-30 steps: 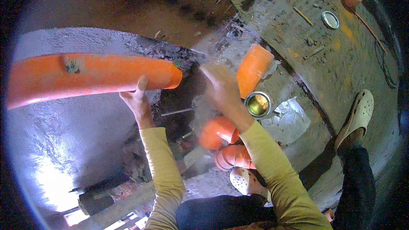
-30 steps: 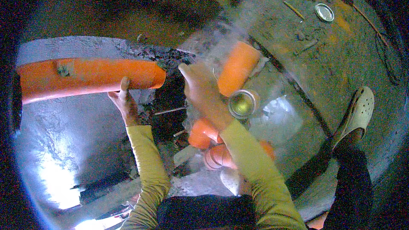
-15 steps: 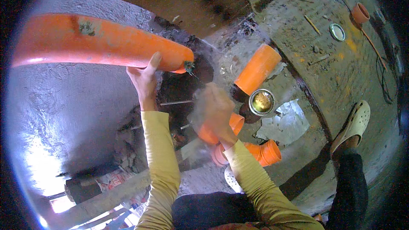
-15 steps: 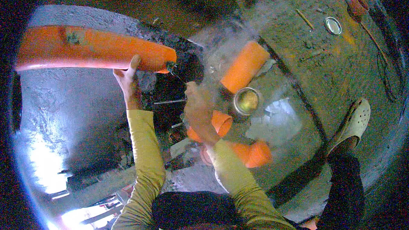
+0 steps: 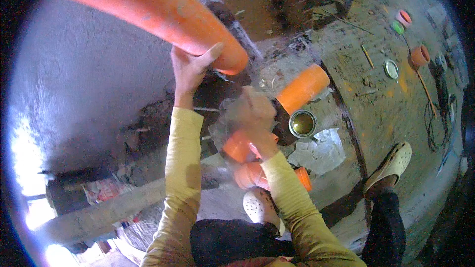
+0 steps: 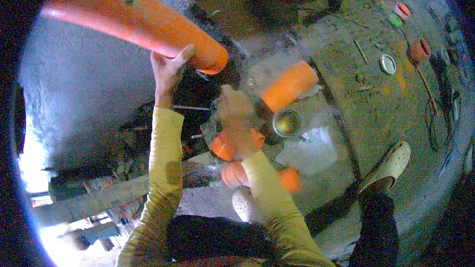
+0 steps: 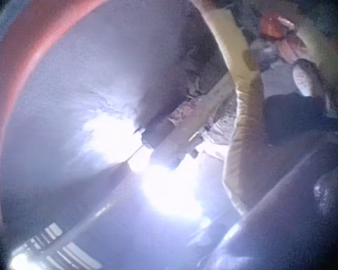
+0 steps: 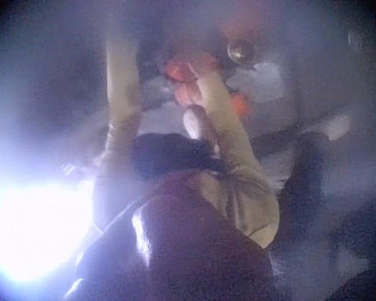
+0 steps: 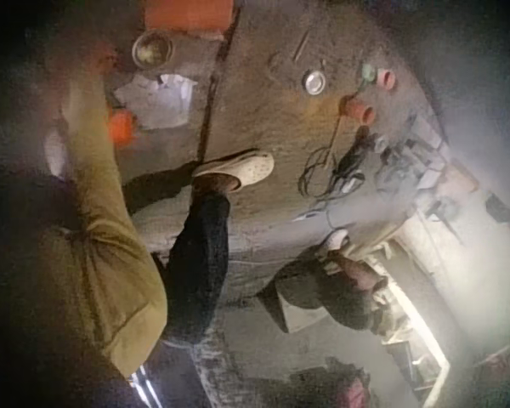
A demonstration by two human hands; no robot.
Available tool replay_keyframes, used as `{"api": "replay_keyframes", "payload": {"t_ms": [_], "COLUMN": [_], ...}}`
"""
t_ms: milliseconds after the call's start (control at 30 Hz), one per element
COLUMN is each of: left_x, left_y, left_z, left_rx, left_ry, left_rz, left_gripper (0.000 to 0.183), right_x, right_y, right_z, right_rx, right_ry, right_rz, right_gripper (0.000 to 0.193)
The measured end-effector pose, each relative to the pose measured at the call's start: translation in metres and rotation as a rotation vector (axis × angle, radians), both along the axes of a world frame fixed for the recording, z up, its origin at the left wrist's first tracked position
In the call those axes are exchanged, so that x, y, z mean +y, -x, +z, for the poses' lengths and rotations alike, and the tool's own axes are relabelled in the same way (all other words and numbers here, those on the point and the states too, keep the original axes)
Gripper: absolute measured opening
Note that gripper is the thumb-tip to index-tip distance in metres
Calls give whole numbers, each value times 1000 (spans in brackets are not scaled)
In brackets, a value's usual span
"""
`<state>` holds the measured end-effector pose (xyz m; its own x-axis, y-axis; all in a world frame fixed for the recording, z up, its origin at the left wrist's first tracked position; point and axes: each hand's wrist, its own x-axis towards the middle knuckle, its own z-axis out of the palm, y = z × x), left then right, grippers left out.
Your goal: The person assembles orange PVC pipes and fittings on the floor, applying adhesive to the joints and connecting them to a vertical pipe. They handle multiple pipe sections and elbow fittings, aligning and securing each connection.
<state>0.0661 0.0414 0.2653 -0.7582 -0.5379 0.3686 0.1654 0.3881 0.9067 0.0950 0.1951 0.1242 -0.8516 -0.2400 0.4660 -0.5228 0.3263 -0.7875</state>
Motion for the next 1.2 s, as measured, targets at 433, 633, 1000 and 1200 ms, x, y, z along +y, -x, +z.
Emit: {"api": "replay_keyframes", "payload": {"t_ms": [433, 633, 1000, 1200], "left_x": [1, -6, -10, -15], "left_y": [5, 7, 5, 3], "left_z": [0, -10, -9, -8], "left_rx": [21, 4, -7, -66], "left_ry": [-7, 114, 86, 146], "left_rz": [-8, 79, 64, 81], "left_gripper": [90, 97, 97, 96], "right_x": [23, 30, 47, 47], "right_y": [16, 10, 11, 22], "right_z": [19, 21, 24, 36], "right_rx": [35, -130, -357, -164], "right_ry": [162, 128, 284, 179], "right_rz": [129, 193, 220, 171], "right_gripper": [28, 25, 22, 19]}}
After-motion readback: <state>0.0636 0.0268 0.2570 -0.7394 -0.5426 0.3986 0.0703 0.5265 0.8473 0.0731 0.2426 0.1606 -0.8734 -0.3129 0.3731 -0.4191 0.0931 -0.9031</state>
